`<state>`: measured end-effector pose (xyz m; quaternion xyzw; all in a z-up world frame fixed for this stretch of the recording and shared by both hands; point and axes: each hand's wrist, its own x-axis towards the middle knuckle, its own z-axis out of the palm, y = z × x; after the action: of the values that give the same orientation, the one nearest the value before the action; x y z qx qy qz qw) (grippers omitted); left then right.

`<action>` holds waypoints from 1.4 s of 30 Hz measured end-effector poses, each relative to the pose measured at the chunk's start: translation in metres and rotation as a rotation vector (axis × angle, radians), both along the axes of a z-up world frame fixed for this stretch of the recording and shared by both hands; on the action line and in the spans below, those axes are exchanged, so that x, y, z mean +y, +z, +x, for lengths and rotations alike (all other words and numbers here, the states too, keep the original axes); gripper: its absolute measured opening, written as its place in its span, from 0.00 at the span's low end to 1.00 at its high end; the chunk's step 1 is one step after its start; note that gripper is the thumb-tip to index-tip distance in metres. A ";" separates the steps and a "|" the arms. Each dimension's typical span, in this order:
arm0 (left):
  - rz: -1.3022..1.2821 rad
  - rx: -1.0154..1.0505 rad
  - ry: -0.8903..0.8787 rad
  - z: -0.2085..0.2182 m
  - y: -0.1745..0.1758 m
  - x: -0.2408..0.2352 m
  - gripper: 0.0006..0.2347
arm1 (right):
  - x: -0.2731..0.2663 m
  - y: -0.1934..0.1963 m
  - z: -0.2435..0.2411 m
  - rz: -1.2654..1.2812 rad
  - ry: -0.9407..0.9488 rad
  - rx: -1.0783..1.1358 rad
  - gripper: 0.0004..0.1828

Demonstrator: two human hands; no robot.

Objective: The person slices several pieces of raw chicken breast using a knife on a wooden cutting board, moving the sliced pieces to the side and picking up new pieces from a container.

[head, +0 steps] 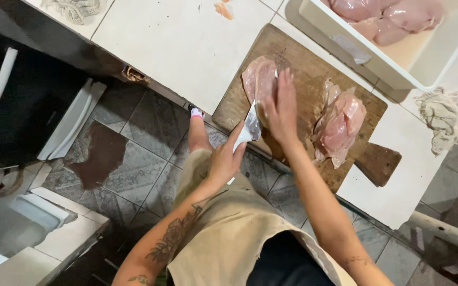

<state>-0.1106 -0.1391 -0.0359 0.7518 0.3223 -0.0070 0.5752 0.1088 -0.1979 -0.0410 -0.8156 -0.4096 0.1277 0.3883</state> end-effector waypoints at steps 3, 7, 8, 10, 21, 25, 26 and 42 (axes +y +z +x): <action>0.061 0.097 -0.013 0.008 0.020 0.007 0.26 | -0.001 0.000 -0.019 -0.195 0.045 -0.219 0.47; 0.104 0.228 -0.049 0.030 0.040 0.022 0.25 | -0.004 -0.012 -0.017 -0.193 0.007 -0.232 0.53; 0.120 0.296 -0.075 0.036 0.049 0.025 0.25 | -0.004 -0.009 -0.017 -0.196 0.009 -0.228 0.54; 0.135 0.369 -0.102 0.042 0.060 0.029 0.25 | -0.003 -0.011 -0.015 -0.200 0.013 -0.219 0.56; 0.050 0.412 -0.228 -0.019 0.069 -0.006 0.28 | -0.003 -0.023 -0.014 -0.313 0.002 -0.276 0.56; 0.070 0.478 -0.293 -0.052 0.081 -0.013 0.28 | 0.001 -0.015 -0.016 -0.314 -0.002 -0.218 0.52; 0.087 0.485 -0.311 -0.058 0.090 -0.013 0.28 | 0.001 -0.015 -0.016 -0.368 0.008 -0.268 0.51; 0.379 0.429 -0.476 -0.141 0.061 0.000 0.25 | 0.035 -0.016 0.038 -0.387 -0.038 -0.594 0.22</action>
<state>-0.2520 -0.1392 0.0251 0.8802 0.2473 -0.2382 0.3276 0.1465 -0.1626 -0.0574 -0.8831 -0.4574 -0.0472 0.0926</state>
